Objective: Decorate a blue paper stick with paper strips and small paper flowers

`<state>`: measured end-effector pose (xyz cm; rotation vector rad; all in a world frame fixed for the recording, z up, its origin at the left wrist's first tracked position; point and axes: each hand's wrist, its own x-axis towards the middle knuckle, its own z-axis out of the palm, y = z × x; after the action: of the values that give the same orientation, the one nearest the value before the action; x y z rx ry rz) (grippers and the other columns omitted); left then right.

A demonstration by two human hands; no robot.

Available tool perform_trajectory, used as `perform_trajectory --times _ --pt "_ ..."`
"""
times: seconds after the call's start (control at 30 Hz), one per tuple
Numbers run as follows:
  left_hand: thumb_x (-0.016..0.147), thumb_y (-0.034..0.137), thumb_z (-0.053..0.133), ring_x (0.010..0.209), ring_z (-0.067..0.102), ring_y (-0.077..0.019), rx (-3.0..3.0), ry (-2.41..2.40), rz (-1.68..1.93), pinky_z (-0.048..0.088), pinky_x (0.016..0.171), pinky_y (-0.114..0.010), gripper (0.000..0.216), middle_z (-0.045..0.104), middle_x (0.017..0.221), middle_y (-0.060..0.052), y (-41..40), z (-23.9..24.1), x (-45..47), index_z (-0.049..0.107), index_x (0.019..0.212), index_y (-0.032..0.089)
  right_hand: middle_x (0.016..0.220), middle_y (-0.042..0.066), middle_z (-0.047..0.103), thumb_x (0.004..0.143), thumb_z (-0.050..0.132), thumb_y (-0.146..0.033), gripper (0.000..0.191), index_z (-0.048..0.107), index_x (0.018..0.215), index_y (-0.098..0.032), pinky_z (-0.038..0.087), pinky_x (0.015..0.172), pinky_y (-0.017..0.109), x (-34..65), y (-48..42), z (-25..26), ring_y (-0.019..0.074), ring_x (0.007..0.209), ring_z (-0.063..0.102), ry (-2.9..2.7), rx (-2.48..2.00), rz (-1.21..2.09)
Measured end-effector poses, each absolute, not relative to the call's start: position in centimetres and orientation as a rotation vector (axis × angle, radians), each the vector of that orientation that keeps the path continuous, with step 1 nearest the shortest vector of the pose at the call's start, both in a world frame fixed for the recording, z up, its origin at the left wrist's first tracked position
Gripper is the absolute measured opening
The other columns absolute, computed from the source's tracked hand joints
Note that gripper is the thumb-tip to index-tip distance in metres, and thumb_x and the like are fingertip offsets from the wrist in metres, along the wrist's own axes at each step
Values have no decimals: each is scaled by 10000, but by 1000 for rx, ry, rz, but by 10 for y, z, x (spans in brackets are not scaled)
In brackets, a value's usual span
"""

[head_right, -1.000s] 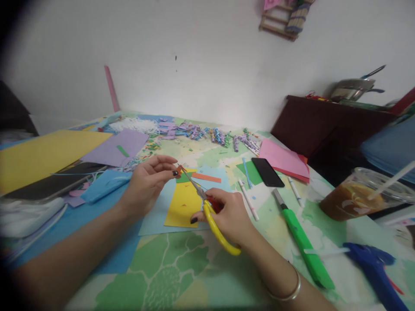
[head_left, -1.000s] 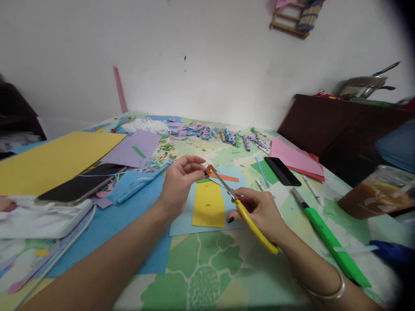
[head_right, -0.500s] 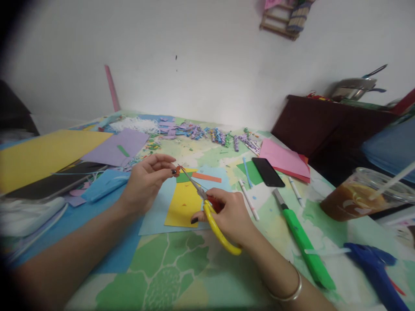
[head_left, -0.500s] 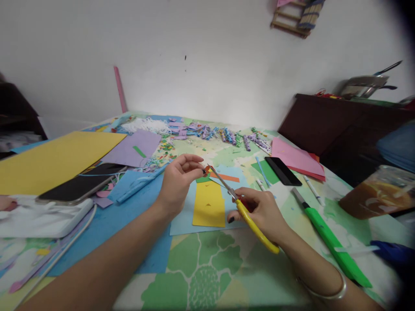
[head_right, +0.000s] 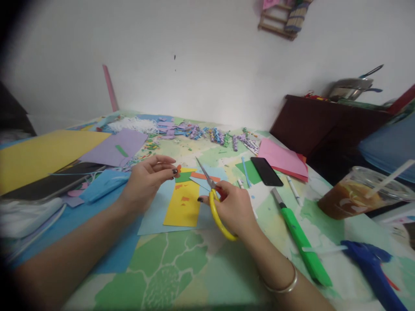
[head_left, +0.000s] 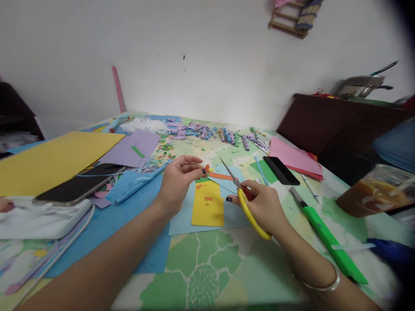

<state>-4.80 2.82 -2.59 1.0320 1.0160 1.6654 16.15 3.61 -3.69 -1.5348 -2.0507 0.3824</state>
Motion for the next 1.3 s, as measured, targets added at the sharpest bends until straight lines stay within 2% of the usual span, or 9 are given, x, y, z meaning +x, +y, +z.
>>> perform_trajectory --times 0.13,0.27,0.47,0.67,0.8,0.93,1.07,1.3 --pt "599 122 746 658 666 -150 1042 1058 1641 490 708 -289 275 706 689 -2 28 -26 -47 628 846 145 757 72 684 735 628 -462 303 681 848 -187 311 545 267 166 46 -40 204 657 565 -2083 -1808 220" --pt "598 135 760 661 666 -132 1083 1082 1579 489 701 -254 277 693 649 21 28 -28 -47 621 837 147 853 104 712 790 523 -317 255 673 945 -182 321 576 276 168 51 -44 248 779 624 -2128 -1923 151" --pt "606 144 739 663 667 -129 1123 1095 1469 497 663 -232 257 691 634 14 30 -43 -38 598 821 148 960 124 700 750 527 -219 424 543 1169 -153 345 602 292 163 49 -47 287 893 645 -2142 -1972 112" --pt "601 167 710 670 663 -163 1088 1109 1357 504 539 -235 248 669 650 5 30 -64 -26 588 816 151 1013 156 685 756 545 -204 522 462 1261 -99 412 694 324 160 49 -48 311 969 634 -2166 -1955 22" --pt "602 162 715 663 665 -155 1092 1118 1366 512 549 -234 253 670 672 0 31 -71 -25 596 825 148 950 172 698 784 528 -235 443 527 1199 -82 427 718 360 159 50 -42 340 918 647 -2274 -2022 -81" --pt "615 151 711 681 673 -161 1121 1127 1367 517 562 -237 232 674 676 -9 31 -73 -25 596 817 147 919 145 709 810 497 -270 322 628 1082 -160 419 637 353 156 51 -33 344 862 657 -2381 -2147 -58" --pt "626 145 702 678 671 -156 1131 1137 1347 512 571 -236 218 677 674 -13 33 -74 -25 591 814 146 894 131 713 826 504 -286 296 674 1054 -204 401 615 332 154 55 -28 328 871 658 -2449 -2153 -36" --pt "632 143 707 654 654 -127 1133 1142 1333 509 617 -234 229 670 674 5 31 -73 -26 595 831 145 817 151 713 801 533 -211 237 719 946 -183 396 598 332 151 47 -23 311 795 665 -2453 -2024 -60"
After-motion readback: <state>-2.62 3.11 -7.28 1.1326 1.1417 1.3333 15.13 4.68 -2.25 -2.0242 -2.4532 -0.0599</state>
